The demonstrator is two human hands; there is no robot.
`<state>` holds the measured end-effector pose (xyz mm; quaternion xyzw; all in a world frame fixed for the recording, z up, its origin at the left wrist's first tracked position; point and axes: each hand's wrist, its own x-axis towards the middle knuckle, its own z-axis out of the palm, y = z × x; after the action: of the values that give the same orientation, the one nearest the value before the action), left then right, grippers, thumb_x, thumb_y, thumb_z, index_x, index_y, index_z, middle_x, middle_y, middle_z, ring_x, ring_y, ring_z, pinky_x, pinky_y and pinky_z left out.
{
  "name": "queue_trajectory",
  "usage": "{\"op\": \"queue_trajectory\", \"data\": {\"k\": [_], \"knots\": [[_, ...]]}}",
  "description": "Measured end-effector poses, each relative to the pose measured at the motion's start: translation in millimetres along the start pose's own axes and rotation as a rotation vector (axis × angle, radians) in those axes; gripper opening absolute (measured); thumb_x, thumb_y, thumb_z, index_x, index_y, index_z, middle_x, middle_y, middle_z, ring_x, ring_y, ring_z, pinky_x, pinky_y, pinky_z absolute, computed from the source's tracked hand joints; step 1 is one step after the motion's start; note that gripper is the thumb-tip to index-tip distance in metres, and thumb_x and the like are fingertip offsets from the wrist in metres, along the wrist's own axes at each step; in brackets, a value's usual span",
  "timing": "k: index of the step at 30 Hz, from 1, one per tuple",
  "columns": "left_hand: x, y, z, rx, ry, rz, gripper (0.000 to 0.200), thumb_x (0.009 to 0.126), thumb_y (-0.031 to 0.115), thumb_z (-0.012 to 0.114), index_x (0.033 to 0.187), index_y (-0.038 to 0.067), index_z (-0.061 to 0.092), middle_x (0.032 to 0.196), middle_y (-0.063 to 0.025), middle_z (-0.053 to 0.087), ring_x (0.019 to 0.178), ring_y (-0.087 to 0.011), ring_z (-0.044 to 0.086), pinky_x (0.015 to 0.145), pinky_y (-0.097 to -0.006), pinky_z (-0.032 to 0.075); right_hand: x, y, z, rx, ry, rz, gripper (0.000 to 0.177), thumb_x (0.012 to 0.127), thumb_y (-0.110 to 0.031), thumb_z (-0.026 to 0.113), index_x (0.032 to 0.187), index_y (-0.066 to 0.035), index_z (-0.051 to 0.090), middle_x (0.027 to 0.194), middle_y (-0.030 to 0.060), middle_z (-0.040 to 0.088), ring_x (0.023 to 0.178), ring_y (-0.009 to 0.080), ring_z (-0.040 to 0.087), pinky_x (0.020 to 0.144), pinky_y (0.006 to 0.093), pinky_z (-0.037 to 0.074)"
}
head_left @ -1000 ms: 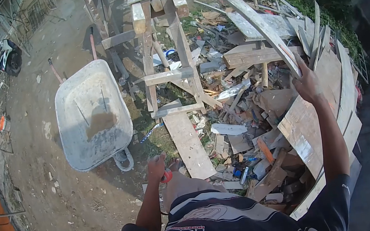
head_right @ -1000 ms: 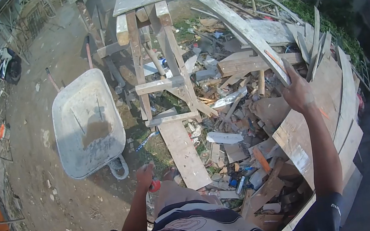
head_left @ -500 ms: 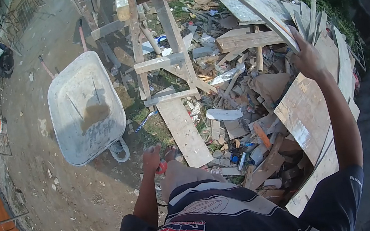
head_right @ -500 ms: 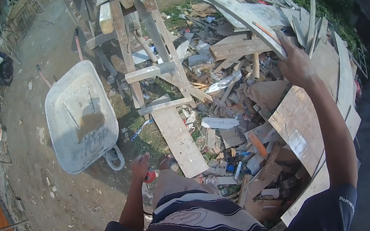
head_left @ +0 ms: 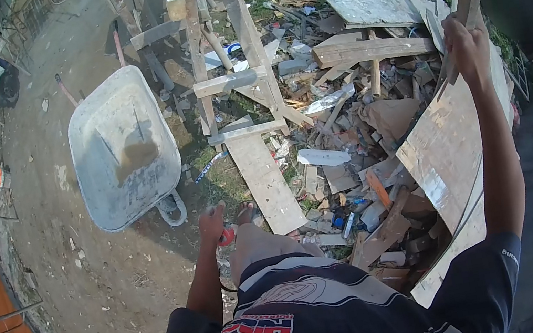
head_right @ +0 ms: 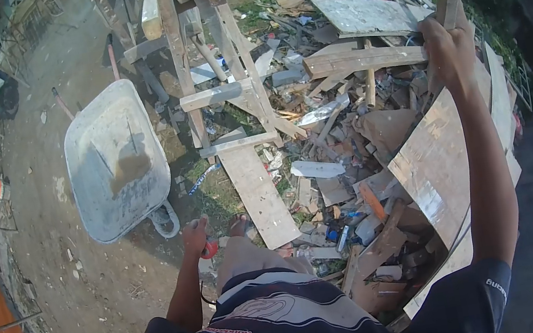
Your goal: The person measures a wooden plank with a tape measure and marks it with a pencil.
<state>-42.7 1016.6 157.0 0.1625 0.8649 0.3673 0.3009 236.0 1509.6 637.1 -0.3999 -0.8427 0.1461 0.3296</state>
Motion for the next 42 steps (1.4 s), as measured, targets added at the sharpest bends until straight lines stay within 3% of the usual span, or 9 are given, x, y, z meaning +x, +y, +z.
{"op": "queue_trajectory", "data": {"k": [2, 9, 12, 15, 17, 19, 24, 32, 42], "knots": [[-10.4, 20.6, -3.0, -0.021, -0.022, -0.014, 0.052, 0.092, 0.046, 0.061, 0.072, -0.002, 0.060, 0.060, -0.0129, 0.058, 0.057, -0.0234, 0.055, 0.061, -0.0414, 0.043, -44.9, 22.4, 31.0, -0.645, -0.331, -0.243, 0.083, 0.081, -0.012, 0.058, 0.157, -0.017, 0.024, 0.112, 0.0255, 0.067, 0.102, 0.0423, 0.064, 0.088, 0.0453, 0.050], [-16.5, 24.1, -6.9, -0.077, -0.033, -0.040, 0.048, 0.093, 0.043, 0.061, 0.077, -0.002, 0.063, 0.062, -0.0090, 0.057, 0.061, -0.0177, 0.056, 0.060, -0.0376, 0.044, -37.9, -17.4, -9.5, -0.307, -0.110, 0.004, 0.077, 0.080, -0.009, 0.061, 0.153, -0.018, 0.038, 0.139, 0.0213, 0.057, 0.112, 0.0340, 0.065, 0.100, 0.0417, 0.046], [-15.8, 18.4, -8.3, -0.026, -0.017, -0.013, 0.049, 0.092, 0.044, 0.062, 0.074, -0.001, 0.063, 0.063, -0.0111, 0.061, 0.060, -0.0209, 0.059, 0.062, -0.0396, 0.045, -4.5, -25.6, -29.2, 0.030, 0.120, -0.021, 0.038, 0.083, -0.015, 0.059, 0.118, -0.003, 0.058, 0.080, 0.0059, 0.062, 0.068, 0.0138, 0.057, 0.064, 0.0296, 0.045], [-16.6, 26.1, -9.6, 0.025, -0.039, -0.025, 0.048, 0.092, 0.044, 0.062, 0.075, -0.002, 0.063, 0.063, -0.0117, 0.062, 0.060, -0.0215, 0.059, 0.063, -0.0400, 0.045, -0.8, -43.6, -8.9, 0.310, 0.197, -0.017, 0.019, 0.085, -0.016, 0.059, 0.101, -0.006, 0.056, 0.066, -0.0021, 0.048, 0.057, 0.0059, 0.043, 0.054, 0.0259, 0.035], [-15.5, 33.5, -8.0, 0.027, -0.063, -0.013, 0.047, 0.092, 0.043, 0.063, 0.075, -0.001, 0.063, 0.063, -0.0108, 0.062, 0.061, -0.0204, 0.059, 0.063, -0.0390, 0.045, -29.2, -32.4, 23.0, -0.070, 0.047, -0.094, 0.052, 0.082, -0.015, 0.060, 0.131, 0.000, 0.053, 0.080, 0.0114, 0.062, 0.070, 0.0235, 0.060, 0.069, 0.0356, 0.048], [-20.9, 41.2, -2.8, 0.019, -0.082, 0.003, 0.047, 0.092, 0.042, 0.063, 0.075, -0.001, 0.062, 0.063, -0.0100, 0.062, 0.061, -0.0192, 0.058, 0.063, -0.0379, 0.045, -56.9, -14.4, 42.3, -0.515, -0.412, -0.113, 0.076, 0.080, -0.013, 0.060, 0.151, -0.010, 0.034, 0.120, 0.0324, 0.061, 0.115, 0.0476, 0.056, 0.098, 0.0502, 0.044], [-20.0, 66.2, -11.6, -0.206, -0.045, 0.005, 0.042, 0.094, 0.042, 0.065, 0.083, 0.001, 0.068, 0.063, -0.0016, 0.057, 0.059, -0.0121, 0.053, 0.058, -0.0317, 0.042, -132.7, 32.5, 50.3, -0.355, -0.292, 0.020, 0.088, 0.076, -0.014, 0.065, 0.156, -0.026, 0.028, 0.115, 0.0179, 0.064, 0.104, 0.0390, 0.063, 0.089, 0.0456, 0.050], [-0.1, 136.5, -39.1, -0.344, -0.216, 0.193, 0.048, 0.100, 0.045, 0.055, 0.107, -0.001, 0.069, 0.070, 0.0003, 0.058, 0.060, -0.0064, 0.051, 0.056, -0.0231, 0.039, -341.9, 99.6, 72.5, -0.332, -0.239, 0.198, 0.094, 0.069, -0.019, 0.076, 0.154, -0.020, 0.036, 0.099, 0.0146, 0.060, 0.086, 0.0343, 0.065, 0.074, 0.0447, 0.054], [-9.1, 245.2, 58.1, -0.533, -1.100, 0.159, 0.063, 0.100, 0.057, 0.044, 0.115, -0.001, 0.063, 0.079, -0.0095, 0.067, 0.056, -0.0134, 0.059, 0.051, -0.0275, 0.051, -452.7, 89.4, 26.5, -0.372, -0.416, 0.177, 0.097, 0.059, -0.016, 0.081, 0.149, -0.022, 0.045, 0.083, 0.0071, 0.049, 0.071, 0.0269, 0.059, 0.061, 0.0398, 0.053]]}}
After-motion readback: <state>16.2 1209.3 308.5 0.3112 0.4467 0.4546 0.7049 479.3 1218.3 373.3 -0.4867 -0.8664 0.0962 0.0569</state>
